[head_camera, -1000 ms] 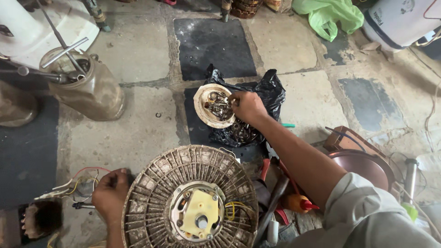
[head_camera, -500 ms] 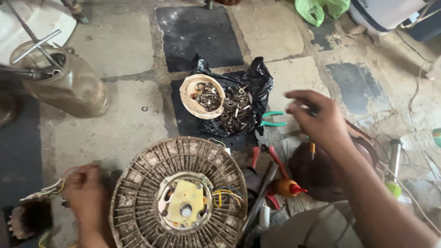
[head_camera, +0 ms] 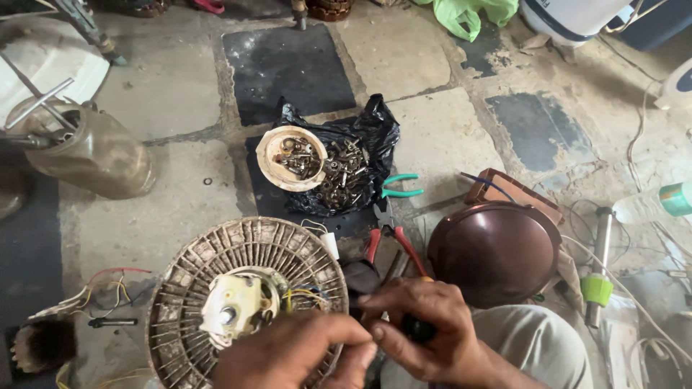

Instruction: The person selects small metal parts from a bowl and places them onto a disassembled electric motor stator. They use a screwdriver to tighten a screw on the motor's central hub.

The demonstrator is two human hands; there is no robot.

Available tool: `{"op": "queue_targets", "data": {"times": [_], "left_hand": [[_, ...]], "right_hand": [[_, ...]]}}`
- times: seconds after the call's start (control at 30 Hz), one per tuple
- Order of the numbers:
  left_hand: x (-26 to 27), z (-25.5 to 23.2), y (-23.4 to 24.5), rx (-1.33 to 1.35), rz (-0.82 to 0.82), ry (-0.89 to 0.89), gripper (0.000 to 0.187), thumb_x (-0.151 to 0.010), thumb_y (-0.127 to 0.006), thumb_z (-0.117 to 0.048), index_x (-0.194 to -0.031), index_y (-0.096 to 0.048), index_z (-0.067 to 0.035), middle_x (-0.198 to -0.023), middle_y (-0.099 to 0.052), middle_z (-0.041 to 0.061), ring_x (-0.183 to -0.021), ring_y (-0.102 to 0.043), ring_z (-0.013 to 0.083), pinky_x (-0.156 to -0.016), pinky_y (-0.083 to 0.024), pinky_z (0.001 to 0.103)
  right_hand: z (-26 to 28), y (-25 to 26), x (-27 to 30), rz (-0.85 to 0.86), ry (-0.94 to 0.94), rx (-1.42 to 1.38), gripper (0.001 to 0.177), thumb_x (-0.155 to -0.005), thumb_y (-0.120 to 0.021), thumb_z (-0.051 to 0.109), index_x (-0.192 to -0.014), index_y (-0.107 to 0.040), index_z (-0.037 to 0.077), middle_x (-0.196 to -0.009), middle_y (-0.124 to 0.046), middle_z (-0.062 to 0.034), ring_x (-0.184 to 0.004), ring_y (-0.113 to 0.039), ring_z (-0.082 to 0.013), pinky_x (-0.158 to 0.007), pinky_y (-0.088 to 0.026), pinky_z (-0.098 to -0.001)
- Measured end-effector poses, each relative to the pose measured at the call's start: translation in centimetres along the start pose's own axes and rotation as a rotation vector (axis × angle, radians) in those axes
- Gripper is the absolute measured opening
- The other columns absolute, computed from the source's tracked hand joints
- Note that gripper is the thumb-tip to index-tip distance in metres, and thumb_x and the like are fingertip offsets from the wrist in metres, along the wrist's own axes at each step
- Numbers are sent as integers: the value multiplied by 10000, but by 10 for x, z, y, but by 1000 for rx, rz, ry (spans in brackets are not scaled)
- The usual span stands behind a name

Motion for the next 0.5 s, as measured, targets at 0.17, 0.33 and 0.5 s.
{"op": "queue_targets", "data": {"times": [0.17,0.33,0.5], "left_hand": [[33,66,-45,23,-123,286,161,-771,-840,-261,-857,-781,-139,-694,-745,53,-636,-758,169,-582,-610,330],[78,108,20,255,-970,485,175,-920,-771,-251,-976,-704,-100,-766,-673,45,-684,-653,139,-623,-532,296],[31,142,94,246,-1012,362,198,-1070,-701,-242,-1094,-628,-60,-838,-602,36,-732,-548,109,-665,-454,262]], "right_hand": [[-3,2,6,44,106,153,202,-880,-771,30,-1077,-738,-3,-844,-732,-90,-688,-695,-174,-590,-534,-315],[-12,-27,20,338,251,245,122,-942,-673,107,-1019,-720,24,-736,-669,-41,-645,-658,-181,-583,-514,-368],[-11,-41,27,601,261,146,115,-958,-660,123,-1000,-714,30,-737,-680,-53,-644,-670,-181,-580,-527,-358]]}}
Point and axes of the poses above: each hand's wrist, its own x-axis away from the middle knuckle, its own y-axis out of the back of the hand, z = x × y, the point moved 5 cm from there along -x, towards the middle knuckle
